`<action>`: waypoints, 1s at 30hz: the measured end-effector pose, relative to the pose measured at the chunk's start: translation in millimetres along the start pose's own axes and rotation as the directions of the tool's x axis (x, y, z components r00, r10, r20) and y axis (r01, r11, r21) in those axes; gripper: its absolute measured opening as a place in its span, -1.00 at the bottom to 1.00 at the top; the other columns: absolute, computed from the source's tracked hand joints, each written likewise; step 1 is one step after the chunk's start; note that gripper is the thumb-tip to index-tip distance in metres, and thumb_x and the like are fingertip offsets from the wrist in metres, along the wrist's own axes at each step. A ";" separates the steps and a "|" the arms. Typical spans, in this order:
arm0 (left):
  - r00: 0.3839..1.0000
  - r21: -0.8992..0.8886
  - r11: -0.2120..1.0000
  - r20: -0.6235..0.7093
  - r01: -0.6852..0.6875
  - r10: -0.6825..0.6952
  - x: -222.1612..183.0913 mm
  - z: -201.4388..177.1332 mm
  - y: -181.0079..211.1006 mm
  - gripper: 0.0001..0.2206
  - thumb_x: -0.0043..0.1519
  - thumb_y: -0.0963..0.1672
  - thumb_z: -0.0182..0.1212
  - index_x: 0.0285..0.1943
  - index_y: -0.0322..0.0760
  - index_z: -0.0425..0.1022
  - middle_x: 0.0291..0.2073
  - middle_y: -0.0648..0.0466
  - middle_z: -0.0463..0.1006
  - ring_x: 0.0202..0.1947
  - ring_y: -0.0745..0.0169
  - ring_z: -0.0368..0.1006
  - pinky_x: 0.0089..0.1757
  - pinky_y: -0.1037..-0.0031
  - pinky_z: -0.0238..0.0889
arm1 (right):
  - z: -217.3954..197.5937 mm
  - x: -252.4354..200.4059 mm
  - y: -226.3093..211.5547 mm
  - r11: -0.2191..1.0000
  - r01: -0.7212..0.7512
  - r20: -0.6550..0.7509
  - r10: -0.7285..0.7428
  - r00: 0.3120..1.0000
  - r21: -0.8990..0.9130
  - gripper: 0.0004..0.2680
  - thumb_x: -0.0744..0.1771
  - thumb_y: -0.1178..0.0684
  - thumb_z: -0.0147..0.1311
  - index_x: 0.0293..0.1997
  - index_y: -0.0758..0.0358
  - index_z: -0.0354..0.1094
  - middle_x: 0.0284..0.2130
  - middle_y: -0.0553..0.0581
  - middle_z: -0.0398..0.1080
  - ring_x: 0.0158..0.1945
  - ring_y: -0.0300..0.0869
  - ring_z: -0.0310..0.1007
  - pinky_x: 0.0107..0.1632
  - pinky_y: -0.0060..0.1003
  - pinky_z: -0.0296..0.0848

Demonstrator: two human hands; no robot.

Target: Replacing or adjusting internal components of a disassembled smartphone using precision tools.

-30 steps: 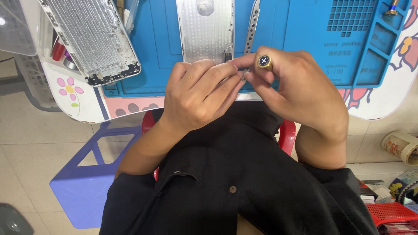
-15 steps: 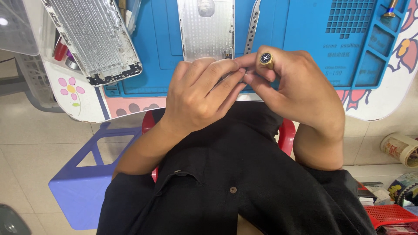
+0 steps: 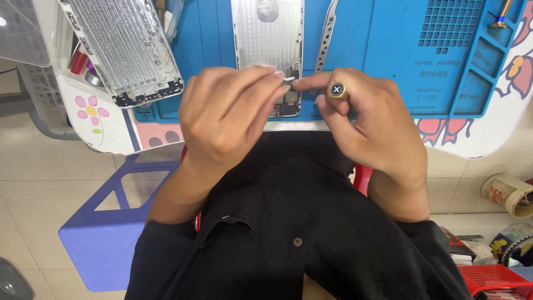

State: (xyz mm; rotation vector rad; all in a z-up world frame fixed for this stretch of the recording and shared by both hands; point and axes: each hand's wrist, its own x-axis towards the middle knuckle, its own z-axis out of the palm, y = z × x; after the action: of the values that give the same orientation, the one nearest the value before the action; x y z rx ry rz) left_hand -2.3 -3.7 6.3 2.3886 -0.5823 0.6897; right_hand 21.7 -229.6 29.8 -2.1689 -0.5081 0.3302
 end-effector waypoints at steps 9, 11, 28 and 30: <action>0.989 -0.055 0.997 0.135 0.060 -0.052 -7.3 6.3 -4.9 -0.87 0.29 -0.18 0.49 -0.06 -0.25 0.62 -0.14 0.20 0.58 -0.18 0.26 0.46 -0.21 0.36 0.13 | 16.7 2.3 11.1 0.964 0.177 -0.088 -0.198 0.976 -0.196 -0.88 0.35 0.08 0.32 -0.16 0.31 0.53 -0.45 0.05 0.48 -0.55 -0.25 0.22 -0.39 -0.32 0.25; 0.986 -0.054 0.996 0.156 0.070 -0.061 -3.6 -1.4 -8.1 -0.84 0.26 -0.21 0.45 -0.02 -0.27 0.63 -0.10 0.19 0.57 -0.14 0.23 0.44 -0.17 0.36 0.15 | 20.4 5.6 10.7 0.952 0.220 -0.116 -0.248 0.962 -0.211 -0.81 0.34 0.11 0.30 -0.36 0.30 0.30 -0.35 0.09 0.53 -0.50 -0.22 0.28 -0.39 -0.32 0.26; 0.958 -0.055 0.998 0.286 -0.015 0.031 -0.2 -0.7 -23.6 -0.79 0.31 -0.25 0.37 0.10 -0.27 0.62 0.00 0.23 0.54 -0.11 0.32 0.42 -0.17 0.42 0.18 | 30.5 3.1 30.1 0.897 0.323 -0.152 -0.380 0.912 -0.301 -0.64 0.34 0.17 0.33 -0.58 0.20 0.10 -0.22 0.07 0.59 -0.44 -0.25 0.30 -0.41 -0.35 0.24; 0.953 -0.071 0.997 0.300 -0.015 0.036 4.9 -5.7 -21.5 -0.80 0.27 -0.21 0.38 0.06 -0.31 0.61 0.03 0.20 0.54 -0.08 0.29 0.43 -0.16 0.41 0.19 | 29.7 2.6 29.4 0.905 0.311 -0.149 -0.363 0.920 -0.290 -0.64 0.35 0.17 0.32 -0.57 0.21 0.09 -0.20 0.06 0.59 -0.42 -0.24 0.30 -0.39 -0.34 0.25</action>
State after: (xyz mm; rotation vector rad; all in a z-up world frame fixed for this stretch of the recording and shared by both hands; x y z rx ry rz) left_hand 11.1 14.6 4.5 2.4422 -0.7511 0.3084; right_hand 19.0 -223.8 -11.6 -2.2789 -0.8377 -0.1557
